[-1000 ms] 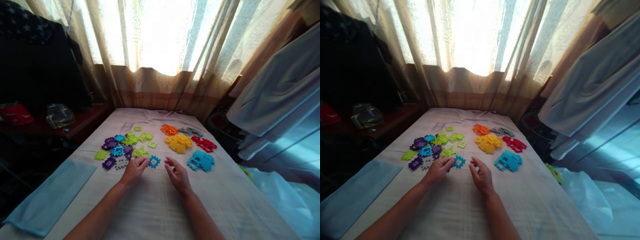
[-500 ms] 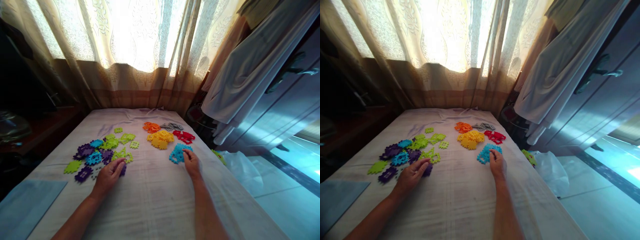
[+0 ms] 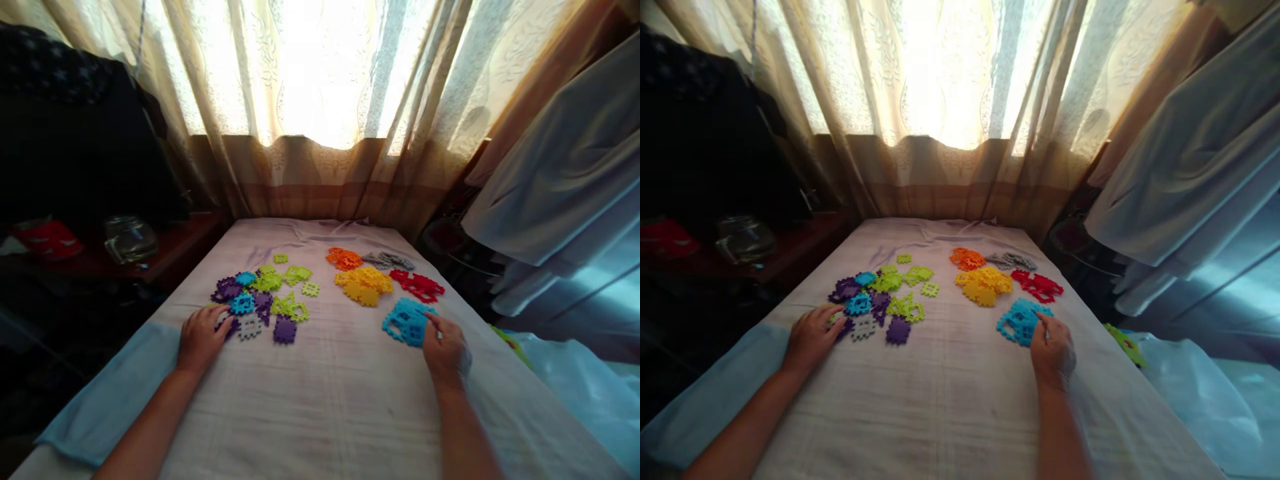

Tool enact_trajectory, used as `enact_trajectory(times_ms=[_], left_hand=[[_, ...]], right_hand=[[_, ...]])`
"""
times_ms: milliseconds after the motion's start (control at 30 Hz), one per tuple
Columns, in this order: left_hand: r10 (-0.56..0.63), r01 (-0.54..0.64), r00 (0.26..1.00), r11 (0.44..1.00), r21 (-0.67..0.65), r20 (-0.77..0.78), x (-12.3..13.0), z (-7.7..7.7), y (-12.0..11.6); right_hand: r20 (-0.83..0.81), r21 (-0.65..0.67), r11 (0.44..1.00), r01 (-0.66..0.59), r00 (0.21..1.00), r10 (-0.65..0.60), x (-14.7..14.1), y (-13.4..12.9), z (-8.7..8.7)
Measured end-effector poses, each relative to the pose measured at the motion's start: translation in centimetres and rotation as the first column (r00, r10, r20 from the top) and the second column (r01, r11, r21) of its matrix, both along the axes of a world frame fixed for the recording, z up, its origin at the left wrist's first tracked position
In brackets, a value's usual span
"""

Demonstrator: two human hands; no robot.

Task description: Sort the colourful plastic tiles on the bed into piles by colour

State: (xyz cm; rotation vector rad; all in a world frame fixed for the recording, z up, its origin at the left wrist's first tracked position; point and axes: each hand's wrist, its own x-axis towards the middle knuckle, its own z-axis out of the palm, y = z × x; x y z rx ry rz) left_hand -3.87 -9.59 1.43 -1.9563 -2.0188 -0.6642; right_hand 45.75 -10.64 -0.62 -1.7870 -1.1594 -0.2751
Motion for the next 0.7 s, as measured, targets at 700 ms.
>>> enact_trajectory(times_ms=[700], left_hand=[[-0.257, 0.228, 0.956, 0.955, -0.189, -0.143, 2.3, 4.1, 3.2]], right_hand=[[0.127, 0.156, 0.958, -0.241, 0.967, 0.223, -3.4, 0.3, 0.6]])
